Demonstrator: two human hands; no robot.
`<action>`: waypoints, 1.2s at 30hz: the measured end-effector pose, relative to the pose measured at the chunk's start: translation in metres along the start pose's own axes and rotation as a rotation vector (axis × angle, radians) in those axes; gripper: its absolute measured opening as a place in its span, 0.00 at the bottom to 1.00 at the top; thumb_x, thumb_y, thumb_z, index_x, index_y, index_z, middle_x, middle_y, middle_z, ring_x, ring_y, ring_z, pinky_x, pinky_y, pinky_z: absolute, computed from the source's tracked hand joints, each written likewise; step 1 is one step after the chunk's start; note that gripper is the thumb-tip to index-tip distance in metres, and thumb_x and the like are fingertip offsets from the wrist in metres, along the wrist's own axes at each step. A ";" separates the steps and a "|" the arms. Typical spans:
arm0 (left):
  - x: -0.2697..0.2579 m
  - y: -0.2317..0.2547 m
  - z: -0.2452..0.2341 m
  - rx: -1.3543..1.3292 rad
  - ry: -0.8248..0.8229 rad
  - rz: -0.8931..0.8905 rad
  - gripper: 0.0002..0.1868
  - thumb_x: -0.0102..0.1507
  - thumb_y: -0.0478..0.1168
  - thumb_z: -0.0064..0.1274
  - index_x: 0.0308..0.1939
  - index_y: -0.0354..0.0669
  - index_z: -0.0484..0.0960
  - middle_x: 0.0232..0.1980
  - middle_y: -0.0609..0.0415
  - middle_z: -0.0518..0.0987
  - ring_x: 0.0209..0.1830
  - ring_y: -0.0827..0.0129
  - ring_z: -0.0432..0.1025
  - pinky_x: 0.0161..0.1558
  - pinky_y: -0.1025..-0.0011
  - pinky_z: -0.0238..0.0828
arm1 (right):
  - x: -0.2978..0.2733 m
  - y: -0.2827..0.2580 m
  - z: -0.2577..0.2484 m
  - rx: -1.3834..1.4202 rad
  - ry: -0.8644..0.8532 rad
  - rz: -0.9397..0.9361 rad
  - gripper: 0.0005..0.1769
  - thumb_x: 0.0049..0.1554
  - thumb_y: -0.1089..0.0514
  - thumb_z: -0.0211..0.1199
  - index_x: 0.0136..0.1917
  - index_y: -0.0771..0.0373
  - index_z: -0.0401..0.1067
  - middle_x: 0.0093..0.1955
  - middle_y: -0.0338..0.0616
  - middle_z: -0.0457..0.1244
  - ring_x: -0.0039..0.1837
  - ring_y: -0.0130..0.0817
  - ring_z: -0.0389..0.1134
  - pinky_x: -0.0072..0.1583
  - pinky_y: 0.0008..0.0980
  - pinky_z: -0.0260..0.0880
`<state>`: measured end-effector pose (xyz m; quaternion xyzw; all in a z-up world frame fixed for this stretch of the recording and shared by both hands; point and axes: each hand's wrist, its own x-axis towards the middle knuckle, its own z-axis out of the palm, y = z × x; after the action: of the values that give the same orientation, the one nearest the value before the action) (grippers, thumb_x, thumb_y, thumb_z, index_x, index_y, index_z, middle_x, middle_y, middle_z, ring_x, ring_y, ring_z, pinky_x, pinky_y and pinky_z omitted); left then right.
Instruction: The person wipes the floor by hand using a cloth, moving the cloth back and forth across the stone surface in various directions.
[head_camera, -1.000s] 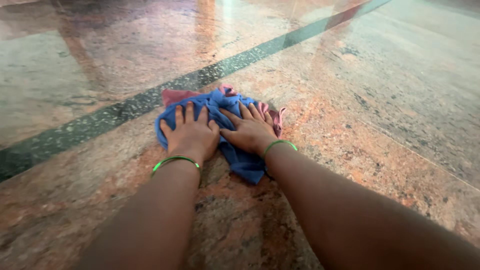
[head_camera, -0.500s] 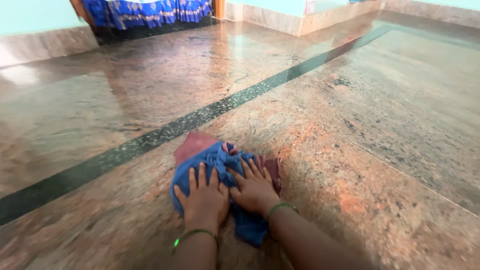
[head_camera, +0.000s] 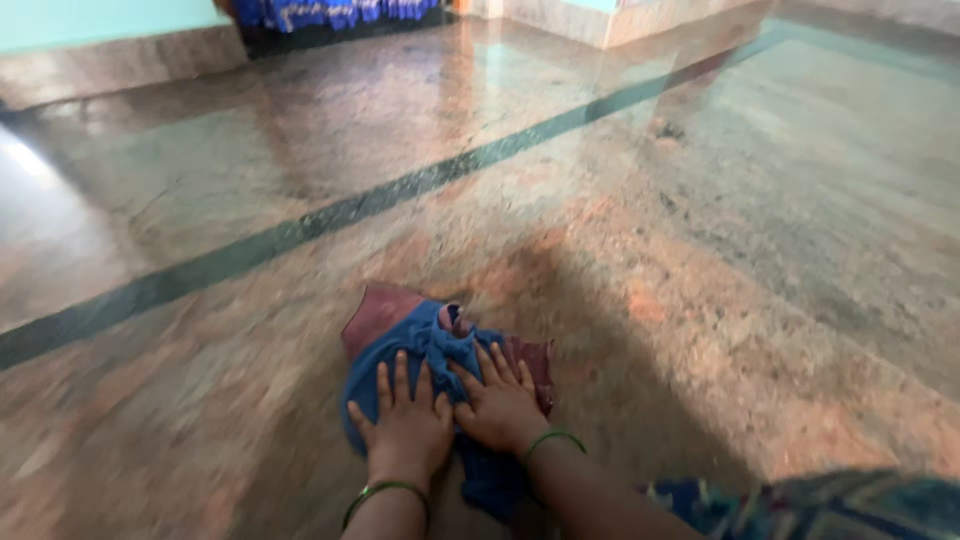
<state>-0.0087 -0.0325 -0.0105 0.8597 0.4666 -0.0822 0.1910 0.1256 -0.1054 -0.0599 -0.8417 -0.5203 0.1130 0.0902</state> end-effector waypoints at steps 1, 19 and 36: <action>-0.010 -0.003 0.003 0.003 -0.007 -0.011 0.35 0.70 0.60 0.28 0.81 0.65 0.45 0.86 0.62 0.29 0.85 0.62 0.22 0.74 0.31 0.20 | -0.011 -0.005 0.003 0.007 -0.010 -0.006 0.39 0.56 0.36 0.47 0.81 0.33 0.50 0.87 0.44 0.33 0.87 0.46 0.27 0.78 0.63 0.25; -0.004 -0.012 -0.003 -0.002 0.094 0.017 0.34 0.69 0.60 0.29 0.79 0.63 0.49 0.85 0.61 0.35 0.84 0.58 0.26 0.71 0.25 0.23 | -0.011 -0.023 -0.002 0.014 0.264 -0.087 0.34 0.54 0.44 0.50 0.75 0.44 0.62 0.81 0.53 0.47 0.83 0.49 0.41 0.77 0.58 0.35; 0.163 -0.012 -0.038 -0.047 0.318 0.074 0.33 0.68 0.60 0.31 0.77 0.62 0.59 0.84 0.58 0.45 0.83 0.57 0.37 0.70 0.25 0.25 | 0.168 -0.004 -0.015 -0.003 0.361 -0.130 0.33 0.55 0.45 0.51 0.73 0.48 0.66 0.79 0.54 0.52 0.81 0.51 0.49 0.77 0.57 0.43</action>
<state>0.0698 0.1149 -0.0305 0.8738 0.4608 0.0727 0.1376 0.1995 0.0460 -0.0608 -0.8131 -0.5489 -0.0468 0.1881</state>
